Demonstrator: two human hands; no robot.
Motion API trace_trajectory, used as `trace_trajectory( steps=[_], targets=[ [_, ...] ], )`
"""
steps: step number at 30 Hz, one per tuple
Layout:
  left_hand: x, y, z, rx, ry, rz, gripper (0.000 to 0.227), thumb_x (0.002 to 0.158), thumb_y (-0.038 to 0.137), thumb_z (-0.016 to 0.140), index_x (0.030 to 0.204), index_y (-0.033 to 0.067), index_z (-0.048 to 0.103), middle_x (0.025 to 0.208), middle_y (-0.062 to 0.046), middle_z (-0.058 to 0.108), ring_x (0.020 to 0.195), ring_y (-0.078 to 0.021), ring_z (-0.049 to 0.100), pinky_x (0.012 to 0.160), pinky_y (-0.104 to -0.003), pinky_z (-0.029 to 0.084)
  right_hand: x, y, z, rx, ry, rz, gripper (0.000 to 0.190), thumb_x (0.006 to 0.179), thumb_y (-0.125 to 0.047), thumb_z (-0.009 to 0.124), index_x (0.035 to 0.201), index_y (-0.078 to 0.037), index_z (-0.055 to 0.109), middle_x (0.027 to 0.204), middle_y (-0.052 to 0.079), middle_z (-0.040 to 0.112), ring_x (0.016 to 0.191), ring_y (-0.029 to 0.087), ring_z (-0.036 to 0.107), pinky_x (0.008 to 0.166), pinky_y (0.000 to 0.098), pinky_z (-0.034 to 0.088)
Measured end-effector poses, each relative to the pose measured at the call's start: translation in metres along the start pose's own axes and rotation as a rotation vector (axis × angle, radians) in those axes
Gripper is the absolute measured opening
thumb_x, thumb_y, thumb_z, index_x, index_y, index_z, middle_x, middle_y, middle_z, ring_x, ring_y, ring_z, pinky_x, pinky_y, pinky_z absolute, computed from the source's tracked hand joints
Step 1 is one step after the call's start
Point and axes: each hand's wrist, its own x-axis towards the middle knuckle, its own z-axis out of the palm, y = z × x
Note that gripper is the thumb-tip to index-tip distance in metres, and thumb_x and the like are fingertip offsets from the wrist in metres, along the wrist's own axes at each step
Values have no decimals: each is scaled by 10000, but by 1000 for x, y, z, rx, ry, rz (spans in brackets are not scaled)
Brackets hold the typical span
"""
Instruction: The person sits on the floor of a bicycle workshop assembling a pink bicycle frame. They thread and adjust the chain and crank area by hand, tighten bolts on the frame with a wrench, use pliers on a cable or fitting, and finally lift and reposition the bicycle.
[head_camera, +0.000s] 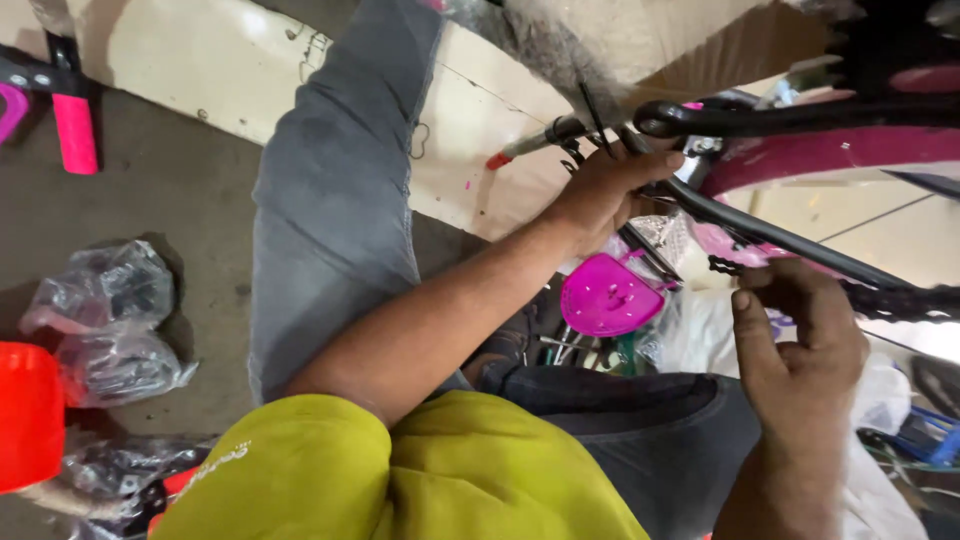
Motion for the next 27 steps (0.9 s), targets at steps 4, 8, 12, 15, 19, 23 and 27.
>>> trace_trajectory(
  steps=[4, 8, 12, 15, 19, 23, 27],
  targets=[
    [-10, 17, 12, -71, 17, -25, 298, 936, 286, 729, 1160, 96, 680, 1087, -6, 702, 982, -131, 693, 800, -430, 606, 15, 6, -1, -216, 67, -188, 146, 1014, 82, 693, 1148, 79, 635, 1058, 224, 693, 976, 266, 710, 863, 357, 593],
    [-5, 14, 0, -121, -21, -49, 353, 1005, 338, 651, 1189, 39, 684, 1005, -100, 701, 929, -222, 692, 781, -427, 619, -4, 78, 38, 471, 417, 46, 94, 1175, 29, 658, 1205, 53, 572, 1075, 137, 660, 902, 190, 684, 832, 315, 642],
    [1, 9, 1, -87, -15, -71, 361, 1008, 308, 646, 1185, -5, 679, 1008, -104, 698, 929, -226, 688, 767, -425, 616, -11, 91, 80, 680, 460, 232, 343, 1133, -64, 679, 1396, 23, 477, 1203, 140, 604, 985, 213, 674, 792, 348, 641],
    [-9, 28, 16, -83, 11, -66, 367, 974, 316, 629, 1200, 29, 664, 1028, -72, 697, 924, -198, 690, 743, -418, 616, 17, 42, 82, 906, 297, 390, 425, 1030, -158, 616, 1400, -47, 441, 1264, 76, 627, 919, 244, 752, 683, 324, 635],
    [3, 6, 1, -66, -14, -80, 319, 956, 310, 624, 1157, 67, 679, 1026, -59, 696, 923, -168, 675, 749, -388, 607, 20, 69, 93, 1088, 302, 329, 428, 1097, -137, 645, 1450, 28, 467, 1205, 177, 651, 928, 291, 727, 776, 397, 643],
    [8, -1, -11, -55, 33, 9, 216, 984, 272, 658, 1073, 76, 643, 931, -16, 608, 873, -170, 631, 746, -432, 620, 24, 79, 97, 1064, 281, 269, 422, 1122, -170, 649, 1447, 32, 470, 1181, 179, 670, 935, 290, 728, 804, 409, 645],
    [12, 1, -19, -70, -39, -69, 243, 966, 268, 658, 1142, 104, 621, 998, -31, 647, 915, -170, 657, 748, -412, 597, 24, 92, 93, 995, 229, 191, 391, 1144, -187, 661, 1444, 37, 547, 1053, 149, 677, 843, 219, 697, 752, 356, 627]
  ],
)
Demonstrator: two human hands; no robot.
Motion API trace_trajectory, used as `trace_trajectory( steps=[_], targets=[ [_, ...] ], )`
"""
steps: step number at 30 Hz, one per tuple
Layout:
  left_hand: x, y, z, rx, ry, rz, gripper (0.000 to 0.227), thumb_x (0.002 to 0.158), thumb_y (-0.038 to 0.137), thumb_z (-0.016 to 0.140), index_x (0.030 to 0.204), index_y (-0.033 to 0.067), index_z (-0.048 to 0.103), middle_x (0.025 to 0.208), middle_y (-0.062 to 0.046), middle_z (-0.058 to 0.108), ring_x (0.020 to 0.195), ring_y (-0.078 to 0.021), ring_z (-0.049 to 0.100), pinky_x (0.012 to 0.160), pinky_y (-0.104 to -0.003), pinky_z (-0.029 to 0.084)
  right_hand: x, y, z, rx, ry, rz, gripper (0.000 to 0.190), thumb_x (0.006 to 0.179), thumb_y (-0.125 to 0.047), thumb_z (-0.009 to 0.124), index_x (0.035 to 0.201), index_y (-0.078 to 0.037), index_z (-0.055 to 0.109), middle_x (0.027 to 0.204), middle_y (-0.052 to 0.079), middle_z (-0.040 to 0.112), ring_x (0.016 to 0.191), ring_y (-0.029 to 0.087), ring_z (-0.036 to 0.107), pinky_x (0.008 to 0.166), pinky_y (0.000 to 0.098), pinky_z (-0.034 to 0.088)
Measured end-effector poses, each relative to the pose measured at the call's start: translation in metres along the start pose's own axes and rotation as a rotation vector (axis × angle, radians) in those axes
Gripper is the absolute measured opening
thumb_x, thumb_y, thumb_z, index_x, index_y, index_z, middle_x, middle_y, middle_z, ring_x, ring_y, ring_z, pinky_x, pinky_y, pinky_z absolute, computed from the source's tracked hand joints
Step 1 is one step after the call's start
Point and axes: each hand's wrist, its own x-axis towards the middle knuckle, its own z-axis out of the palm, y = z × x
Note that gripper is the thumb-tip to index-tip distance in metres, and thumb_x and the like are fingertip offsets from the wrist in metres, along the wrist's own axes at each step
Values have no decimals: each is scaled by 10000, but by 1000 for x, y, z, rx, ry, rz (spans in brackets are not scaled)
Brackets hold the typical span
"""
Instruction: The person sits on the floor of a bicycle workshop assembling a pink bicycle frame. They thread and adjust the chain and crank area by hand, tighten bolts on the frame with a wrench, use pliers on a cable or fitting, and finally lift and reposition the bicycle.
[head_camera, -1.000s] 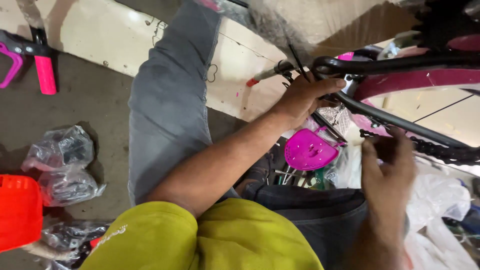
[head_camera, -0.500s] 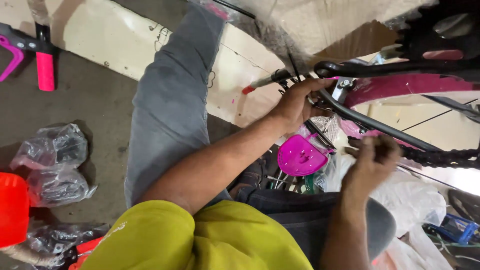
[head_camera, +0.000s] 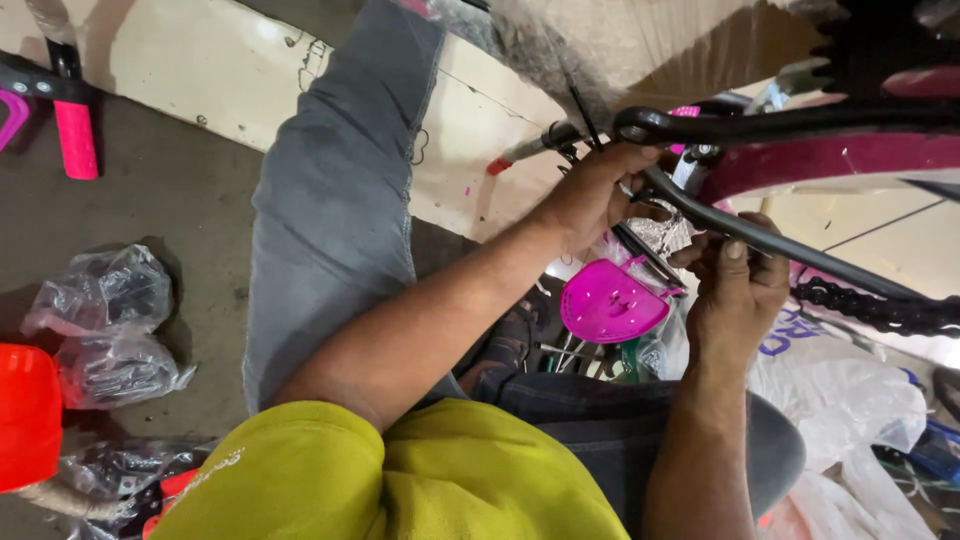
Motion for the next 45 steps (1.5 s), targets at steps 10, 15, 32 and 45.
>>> trace_trajectory(
  steps=[10, 15, 32, 45],
  targets=[
    [2, 7, -1, 64, 12, -30, 299, 1014, 229, 641, 1256, 54, 636, 1083, -80, 673, 1000, -207, 682, 830, -409, 596, 1, -2, 2, -24, 5, -39, 319, 1142, -187, 680, 1362, 28, 593, 1009, 119, 697, 844, 186, 698, 742, 339, 629],
    [1, 15, 3, 99, -28, -122, 360, 964, 259, 620, 1243, 35, 648, 1040, -126, 700, 934, -219, 717, 817, -406, 631, 1, 0, 1, -25, -2, -30, 302, 1157, -188, 674, 1358, 23, 596, 1013, 113, 683, 826, 187, 690, 731, 335, 623],
    [0, 3, -2, 63, 34, -24, 298, 1001, 230, 656, 1217, 27, 633, 1056, -74, 658, 989, -208, 679, 890, -413, 585, 0, 9, -6, 20, -2, -27, 318, 1150, -215, 707, 1332, 17, 587, 1030, 131, 682, 846, 211, 705, 754, 384, 641],
    [-2, 11, 1, 62, -23, -74, 271, 994, 252, 644, 1174, 52, 612, 1015, -73, 647, 969, -222, 685, 861, -427, 579, 2, 9, -9, 66, -50, -35, 297, 1133, -234, 727, 1277, 6, 628, 1020, 127, 691, 850, 210, 714, 767, 391, 649]
  ],
)
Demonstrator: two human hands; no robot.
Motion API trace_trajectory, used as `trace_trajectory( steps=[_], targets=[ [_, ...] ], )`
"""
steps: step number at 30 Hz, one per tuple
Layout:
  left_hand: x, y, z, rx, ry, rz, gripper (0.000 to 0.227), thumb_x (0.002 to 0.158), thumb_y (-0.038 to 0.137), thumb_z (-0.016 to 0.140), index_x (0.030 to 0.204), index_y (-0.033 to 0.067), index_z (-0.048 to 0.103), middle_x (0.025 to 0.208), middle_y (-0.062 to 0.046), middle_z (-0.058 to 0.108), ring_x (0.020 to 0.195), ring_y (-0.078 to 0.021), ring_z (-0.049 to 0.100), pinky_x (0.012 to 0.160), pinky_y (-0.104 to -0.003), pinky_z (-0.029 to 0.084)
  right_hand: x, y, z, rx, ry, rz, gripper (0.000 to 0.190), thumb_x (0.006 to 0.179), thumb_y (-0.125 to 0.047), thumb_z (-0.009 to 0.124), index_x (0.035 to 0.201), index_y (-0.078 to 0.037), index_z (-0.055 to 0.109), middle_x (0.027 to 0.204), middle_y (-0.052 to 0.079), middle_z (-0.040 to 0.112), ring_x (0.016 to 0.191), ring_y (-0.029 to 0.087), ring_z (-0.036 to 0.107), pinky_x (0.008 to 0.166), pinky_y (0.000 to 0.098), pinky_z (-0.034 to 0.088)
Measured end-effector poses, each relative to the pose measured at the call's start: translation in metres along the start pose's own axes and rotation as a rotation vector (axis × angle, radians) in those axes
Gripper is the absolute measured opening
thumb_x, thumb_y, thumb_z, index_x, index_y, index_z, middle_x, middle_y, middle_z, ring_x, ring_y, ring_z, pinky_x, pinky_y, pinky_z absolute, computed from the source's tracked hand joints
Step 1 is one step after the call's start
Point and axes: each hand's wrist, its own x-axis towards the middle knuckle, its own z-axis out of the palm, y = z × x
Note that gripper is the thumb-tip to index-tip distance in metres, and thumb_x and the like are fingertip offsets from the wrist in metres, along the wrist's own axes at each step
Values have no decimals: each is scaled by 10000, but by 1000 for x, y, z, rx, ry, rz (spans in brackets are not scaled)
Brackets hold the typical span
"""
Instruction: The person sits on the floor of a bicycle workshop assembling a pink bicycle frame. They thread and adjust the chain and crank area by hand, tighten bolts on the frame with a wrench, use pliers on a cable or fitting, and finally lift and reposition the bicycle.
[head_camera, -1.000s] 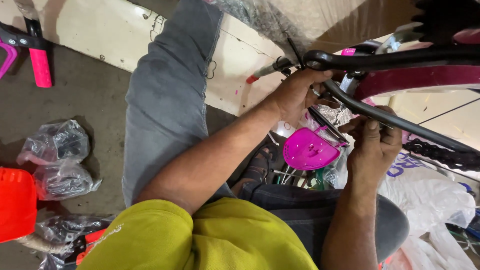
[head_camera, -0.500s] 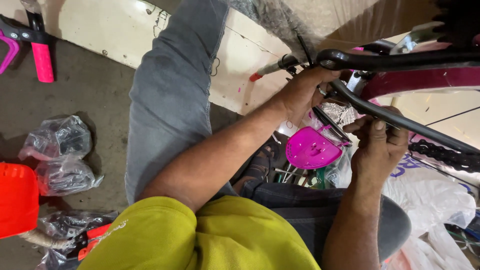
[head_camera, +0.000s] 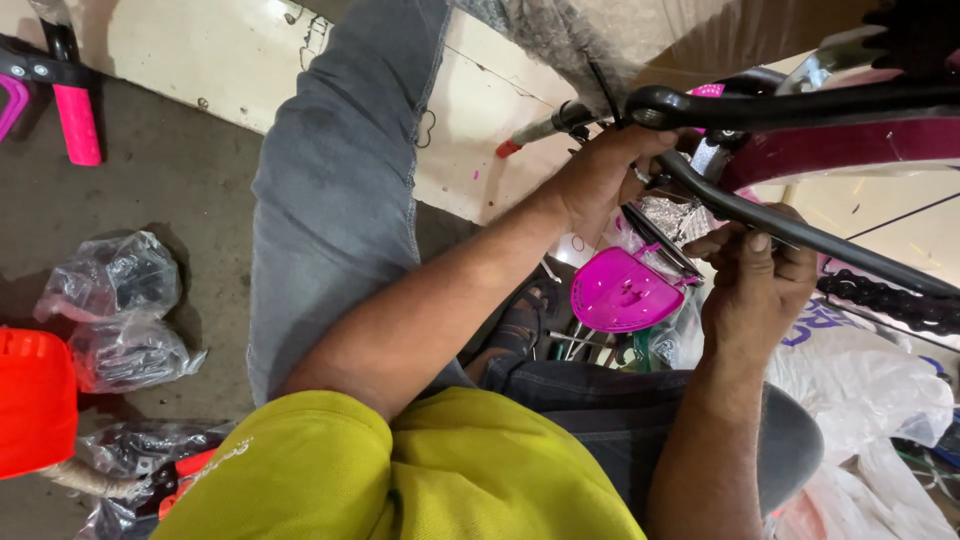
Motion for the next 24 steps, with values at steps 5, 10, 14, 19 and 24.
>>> trace_trajectory(
  steps=[5, 10, 14, 19, 24],
  targets=[
    [-4, 17, 18, 43, 78, -120, 279, 898, 293, 635, 1100, 102, 650, 947, -34, 639, 894, -190, 681, 767, -399, 592, 1, -2, 2, 0, 3, 7, 286, 1144, -228, 735, 1257, 12, 626, 1004, 119, 681, 853, 209, 710, 770, 390, 647],
    [8, -11, -10, 42, 147, -7, 215, 946, 272, 730, 1024, 86, 655, 929, -35, 583, 834, -162, 591, 729, -323, 491, 0, -1, 1, 3, -15, 11, 296, 1136, -239, 735, 1253, 12, 630, 994, 113, 674, 847, 204, 704, 771, 390, 645],
    [6, -12, -6, 90, 198, 21, 224, 887, 288, 745, 1005, 113, 669, 911, -6, 577, 804, -121, 569, 692, -286, 467, 1, 4, -6, 42, -11, 6, 342, 1130, -243, 749, 1319, 6, 611, 1066, 136, 691, 893, 212, 709, 790, 405, 643],
    [5, -14, -8, 83, 171, 38, 280, 888, 321, 771, 1011, 93, 663, 922, -35, 593, 811, -143, 591, 712, -302, 488, 1, 1, -9, 20, -55, -11, 414, 1111, -253, 747, 1403, -14, 576, 1139, 152, 710, 956, 227, 734, 835, 411, 652],
    [1, 0, -3, 104, 53, 52, 333, 890, 347, 735, 1071, 75, 667, 943, -51, 654, 884, -182, 672, 788, -350, 576, -2, 7, -2, 103, 16, -14, 345, 1129, -184, 735, 1377, 8, 591, 1087, 126, 691, 899, 179, 679, 743, 369, 617]
  ],
)
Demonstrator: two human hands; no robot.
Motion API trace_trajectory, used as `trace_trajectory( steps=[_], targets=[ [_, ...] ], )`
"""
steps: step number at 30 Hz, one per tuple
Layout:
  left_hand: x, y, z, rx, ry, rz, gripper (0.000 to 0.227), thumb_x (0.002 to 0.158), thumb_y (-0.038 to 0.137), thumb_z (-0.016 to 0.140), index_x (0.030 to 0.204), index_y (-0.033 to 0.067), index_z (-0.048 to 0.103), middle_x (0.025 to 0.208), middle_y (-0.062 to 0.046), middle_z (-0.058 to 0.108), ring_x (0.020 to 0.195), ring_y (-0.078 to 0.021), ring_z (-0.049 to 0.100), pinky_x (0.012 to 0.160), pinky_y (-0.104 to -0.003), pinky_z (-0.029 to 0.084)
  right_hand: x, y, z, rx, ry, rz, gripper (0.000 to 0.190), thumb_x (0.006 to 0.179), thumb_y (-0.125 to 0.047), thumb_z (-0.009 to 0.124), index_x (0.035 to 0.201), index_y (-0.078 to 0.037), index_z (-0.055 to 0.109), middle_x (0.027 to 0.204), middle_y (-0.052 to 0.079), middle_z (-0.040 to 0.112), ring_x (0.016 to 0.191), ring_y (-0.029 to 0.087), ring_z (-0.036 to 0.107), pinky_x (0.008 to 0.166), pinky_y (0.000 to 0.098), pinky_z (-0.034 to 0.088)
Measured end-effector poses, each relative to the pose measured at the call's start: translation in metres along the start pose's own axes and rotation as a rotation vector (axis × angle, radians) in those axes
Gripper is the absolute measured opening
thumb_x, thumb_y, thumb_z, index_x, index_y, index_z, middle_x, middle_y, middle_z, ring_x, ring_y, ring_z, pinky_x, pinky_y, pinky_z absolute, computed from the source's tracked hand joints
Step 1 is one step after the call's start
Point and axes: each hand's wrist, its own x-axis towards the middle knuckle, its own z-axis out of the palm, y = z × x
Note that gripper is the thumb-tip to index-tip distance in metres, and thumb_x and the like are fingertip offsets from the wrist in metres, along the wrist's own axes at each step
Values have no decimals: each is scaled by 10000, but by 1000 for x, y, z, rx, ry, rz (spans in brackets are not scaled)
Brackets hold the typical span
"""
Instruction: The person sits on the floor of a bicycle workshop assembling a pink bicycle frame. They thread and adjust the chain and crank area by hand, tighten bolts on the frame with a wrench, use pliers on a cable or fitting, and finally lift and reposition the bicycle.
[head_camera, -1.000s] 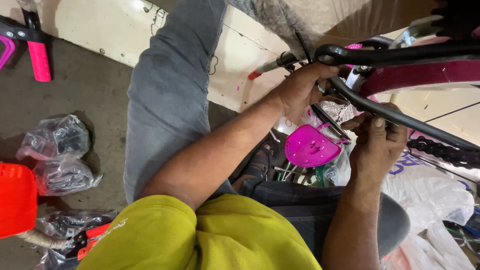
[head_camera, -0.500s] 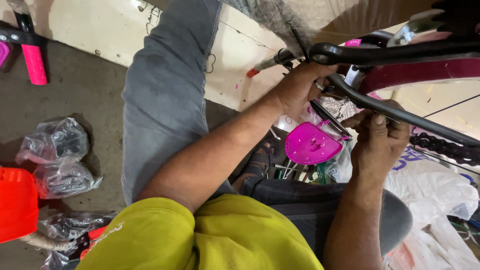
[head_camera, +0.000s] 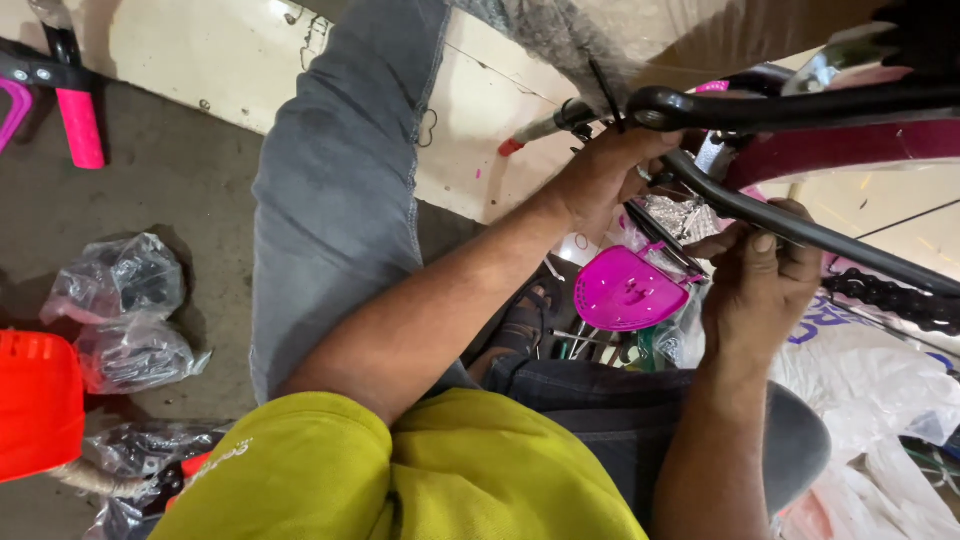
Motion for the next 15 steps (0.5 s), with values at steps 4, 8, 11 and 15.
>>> trace_trajectory(
  steps=[4, 8, 11, 15],
  targets=[
    [8, -8, -12, 14, -85, 57, 337, 918, 332, 744, 1094, 64, 640, 970, -39, 638, 914, -176, 659, 807, -381, 604, 2, 5, -3, 27, -6, 37, 329, 1154, -177, 732, 1385, 13, 594, 1018, 103, 664, 894, 166, 664, 771, 356, 613],
    [12, -23, -29, 298, -89, 103, 386, 1008, 370, 710, 1110, 4, 642, 930, -66, 555, 846, -158, 539, 733, -326, 459, 4, -1, -1, 15, -42, 38, 336, 1134, -205, 713, 1374, -3, 594, 1030, 94, 681, 874, 165, 684, 775, 373, 637],
    [1, -23, -19, 302, -106, 154, 474, 1037, 393, 713, 1194, -34, 584, 988, -102, 549, 899, -202, 569, 782, -360, 501, 3, -1, -5, -12, -52, 18, 348, 1137, -220, 708, 1381, 4, 600, 1044, 101, 686, 883, 170, 691, 781, 393, 646],
    [-15, -9, 2, 227, -193, 130, 826, 1002, 583, 611, 1546, -2, 401, 1224, -160, 668, 1099, -254, 732, 940, -390, 641, 3, -1, -10, -68, -39, 12, 371, 1138, -227, 704, 1398, 9, 584, 1064, 116, 683, 866, 197, 699, 765, 406, 643]
  ],
)
